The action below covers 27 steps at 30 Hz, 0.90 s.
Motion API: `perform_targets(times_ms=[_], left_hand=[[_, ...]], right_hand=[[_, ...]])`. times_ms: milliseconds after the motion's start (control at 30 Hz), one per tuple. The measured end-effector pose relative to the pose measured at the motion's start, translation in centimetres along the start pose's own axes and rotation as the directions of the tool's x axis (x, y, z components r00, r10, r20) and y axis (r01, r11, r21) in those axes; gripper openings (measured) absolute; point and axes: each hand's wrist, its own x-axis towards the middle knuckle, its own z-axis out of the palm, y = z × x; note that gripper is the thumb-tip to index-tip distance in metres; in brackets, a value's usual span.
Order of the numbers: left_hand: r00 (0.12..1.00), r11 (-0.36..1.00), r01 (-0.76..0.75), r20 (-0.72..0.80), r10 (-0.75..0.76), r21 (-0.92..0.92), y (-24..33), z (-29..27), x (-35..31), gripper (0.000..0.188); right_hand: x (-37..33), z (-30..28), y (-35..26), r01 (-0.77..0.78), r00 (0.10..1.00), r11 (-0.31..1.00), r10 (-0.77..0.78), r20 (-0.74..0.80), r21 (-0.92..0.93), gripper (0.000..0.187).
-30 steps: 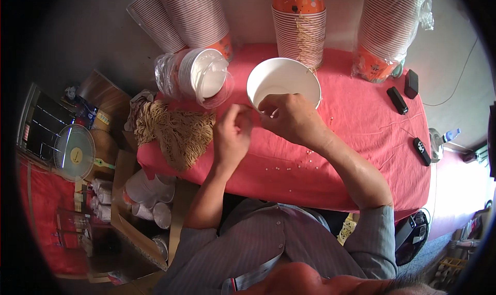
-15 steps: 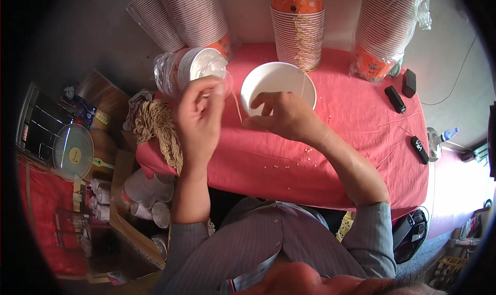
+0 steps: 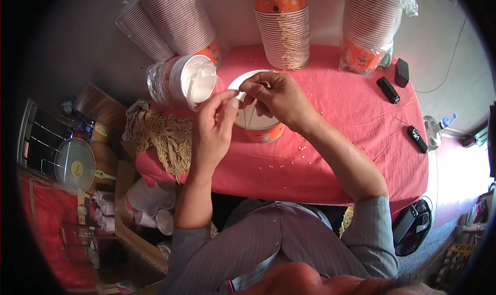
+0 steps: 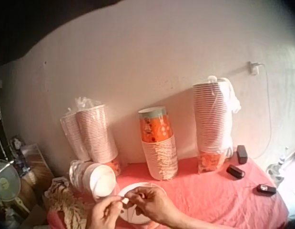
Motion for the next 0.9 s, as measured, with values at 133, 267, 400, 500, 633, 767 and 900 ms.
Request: perform_targets(times_ms=[133, 267, 400, 500, 633, 767, 900], left_hand=[[0.995, 0.999, 0.048, 0.086, -0.047, -0.013, -0.6, 0.3, 0.5, 0.027], [0.954, 0.951, 0.264, 0.192, -0.232, -0.161, -0.3, 0.0, 1.2, 0.024], [0.905, 0.795, 0.421, 0.262, -0.335, -0.438, -2.2, -1.1, 1.9, 0.019], [0.887, 0.743, 0.461, 0.239, -0.394, -0.485, -3.4, -1.7, 2.9, 0.020], [0.872, 0.805, 0.482, 0.280, -0.401, -0.346, -3.2, -2.2, 3.7, 0.022], [0.925, 0.971, 0.240, 0.303, -0.228, 0.000, -2.4, -1.3, 4.0, 0.023], [0.899, 0.962, 0.235, 0.343, -0.270, 0.143, -2.3, -1.7, 4.3, 0.020]], right_hand=[[0.2, 0.1, 0.7, 0.001, 1.000, 1.000, -0.002, 0.009, 0.005, 0.024], [0.3, -0.1, 1.2, 0.021, 1.000, 1.000, -0.022, -0.011, -0.014, 0.025], [0.2, -0.1, 0.6, -0.001, 1.000, 1.000, 0.002, -0.005, 0.031, 0.023], [0.0, -0.1, 0.0, -0.022, 1.000, 0.999, 0.023, -0.014, 0.047, 0.024], [0.2, -0.6, 0.0, -0.017, 0.999, 1.000, 0.016, 0.052, 0.012, 0.025], [0.9, -1.1, 1.5, 0.133, 0.986, 0.991, -0.134, 0.098, 0.021, 0.030], [1.0, -1.4, 1.4, 0.154, 0.982, 0.987, -0.158, 0.104, 0.053, 0.034]])
